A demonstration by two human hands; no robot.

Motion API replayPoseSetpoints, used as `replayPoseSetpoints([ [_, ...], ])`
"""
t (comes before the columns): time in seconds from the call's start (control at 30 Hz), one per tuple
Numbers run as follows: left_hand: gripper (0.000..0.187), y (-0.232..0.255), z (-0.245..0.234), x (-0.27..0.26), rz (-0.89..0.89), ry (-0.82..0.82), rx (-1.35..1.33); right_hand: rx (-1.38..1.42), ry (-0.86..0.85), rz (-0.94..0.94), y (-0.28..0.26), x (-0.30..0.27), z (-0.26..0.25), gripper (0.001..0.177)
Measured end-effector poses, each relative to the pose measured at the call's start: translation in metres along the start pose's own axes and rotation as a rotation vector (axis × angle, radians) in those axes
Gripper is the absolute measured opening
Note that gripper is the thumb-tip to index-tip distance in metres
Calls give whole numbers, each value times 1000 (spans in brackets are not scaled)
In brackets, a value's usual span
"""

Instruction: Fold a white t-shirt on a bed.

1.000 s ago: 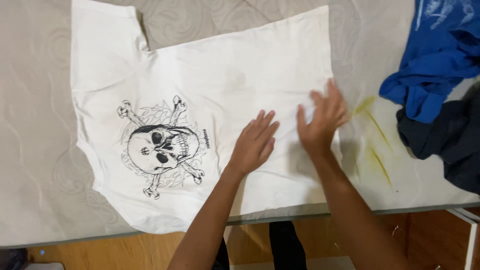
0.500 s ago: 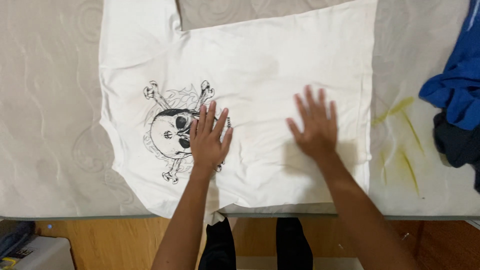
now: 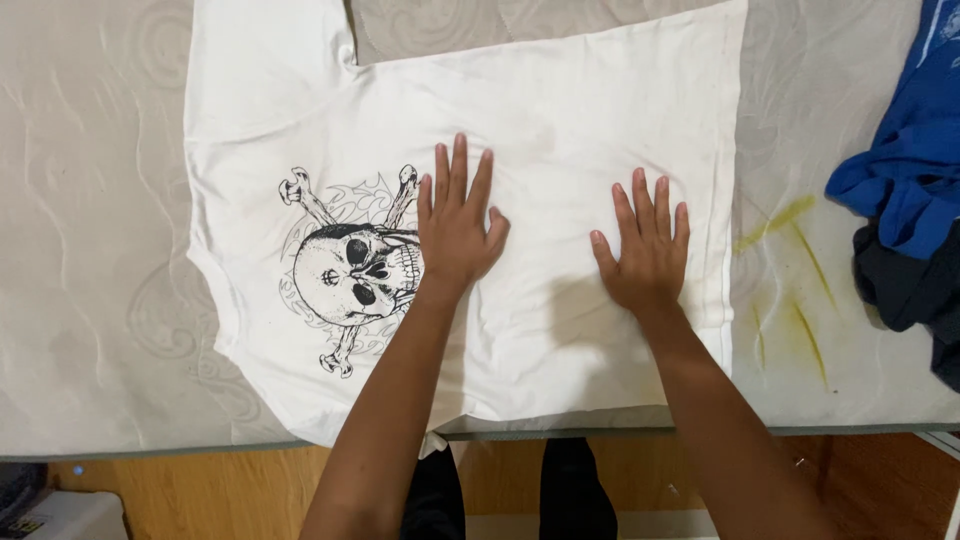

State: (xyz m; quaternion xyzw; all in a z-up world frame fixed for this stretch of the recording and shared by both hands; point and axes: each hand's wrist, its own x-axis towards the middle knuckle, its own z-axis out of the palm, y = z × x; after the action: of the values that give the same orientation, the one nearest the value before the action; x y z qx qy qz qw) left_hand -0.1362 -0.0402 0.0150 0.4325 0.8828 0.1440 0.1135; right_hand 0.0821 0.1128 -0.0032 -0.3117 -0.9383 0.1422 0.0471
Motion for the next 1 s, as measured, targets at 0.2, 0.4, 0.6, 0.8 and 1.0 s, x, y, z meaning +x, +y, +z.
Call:
replayPoseSetpoints([
  [0.2,74,-8,22,0,38,158,-3,-20,127,-66,-1,4,1,58],
  [0.4,71,-20,46,-3,26,256,-85,16,65,-34,3,6,8,61],
  [0.6,75,-20,49,2,-10,201,9,-36,44,-6,-2,5,8,61],
  [0.8,73,-23,51,3,22,220,11,40,-22,-42,-59,45,8,58],
  [1.0,71,-25,54,3,-4,164,8,147,-14,-232,-76,95,11,52],
])
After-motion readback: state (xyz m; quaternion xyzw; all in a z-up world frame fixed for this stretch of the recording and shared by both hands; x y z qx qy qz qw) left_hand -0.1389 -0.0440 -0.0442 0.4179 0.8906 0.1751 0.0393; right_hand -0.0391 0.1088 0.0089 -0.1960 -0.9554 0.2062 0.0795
